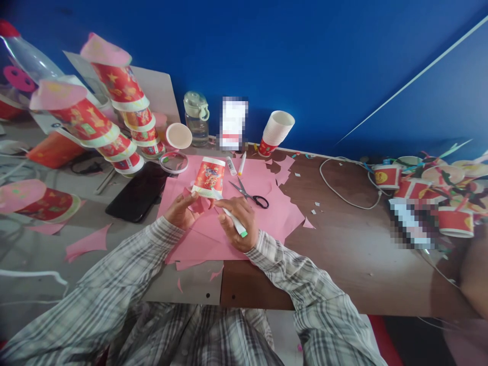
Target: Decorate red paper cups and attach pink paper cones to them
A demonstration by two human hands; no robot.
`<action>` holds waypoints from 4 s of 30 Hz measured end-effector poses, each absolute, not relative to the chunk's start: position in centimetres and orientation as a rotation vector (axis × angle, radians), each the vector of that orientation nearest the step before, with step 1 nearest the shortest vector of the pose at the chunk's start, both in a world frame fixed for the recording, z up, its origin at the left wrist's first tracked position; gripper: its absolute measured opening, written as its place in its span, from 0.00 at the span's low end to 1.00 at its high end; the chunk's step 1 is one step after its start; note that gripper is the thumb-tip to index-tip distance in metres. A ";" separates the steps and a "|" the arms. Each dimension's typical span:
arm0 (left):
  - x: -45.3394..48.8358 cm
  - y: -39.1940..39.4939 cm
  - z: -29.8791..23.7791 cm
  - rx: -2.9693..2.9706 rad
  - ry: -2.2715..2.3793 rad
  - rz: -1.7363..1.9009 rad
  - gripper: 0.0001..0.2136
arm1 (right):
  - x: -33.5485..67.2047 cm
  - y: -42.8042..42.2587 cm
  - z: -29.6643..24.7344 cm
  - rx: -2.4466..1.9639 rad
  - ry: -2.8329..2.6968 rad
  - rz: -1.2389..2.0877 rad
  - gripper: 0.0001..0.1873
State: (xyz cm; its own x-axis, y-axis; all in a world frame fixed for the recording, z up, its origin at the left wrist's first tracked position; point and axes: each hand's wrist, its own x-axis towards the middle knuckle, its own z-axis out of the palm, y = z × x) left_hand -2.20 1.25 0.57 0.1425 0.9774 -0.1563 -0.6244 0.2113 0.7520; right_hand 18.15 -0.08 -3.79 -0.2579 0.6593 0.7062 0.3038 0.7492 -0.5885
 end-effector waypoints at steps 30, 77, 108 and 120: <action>-2.1 1.1 0.5 0.665 0.723 1.217 0.22 | 17.9 0.3 -3.5 -0.701 -1.914 0.388 0.18; -2.0 1.1 1.0 0.588 0.771 1.259 0.21 | 18.7 0.6 -3.5 -0.848 -1.788 0.435 0.20; -2.0 1.2 0.3 0.585 0.732 1.252 0.20 | 18.6 0.9 -3.6 -0.782 -1.788 0.353 0.19; -2.0 1.2 0.3 0.586 0.721 1.244 0.19 | 18.5 0.8 -3.5 -0.717 -1.824 0.307 0.18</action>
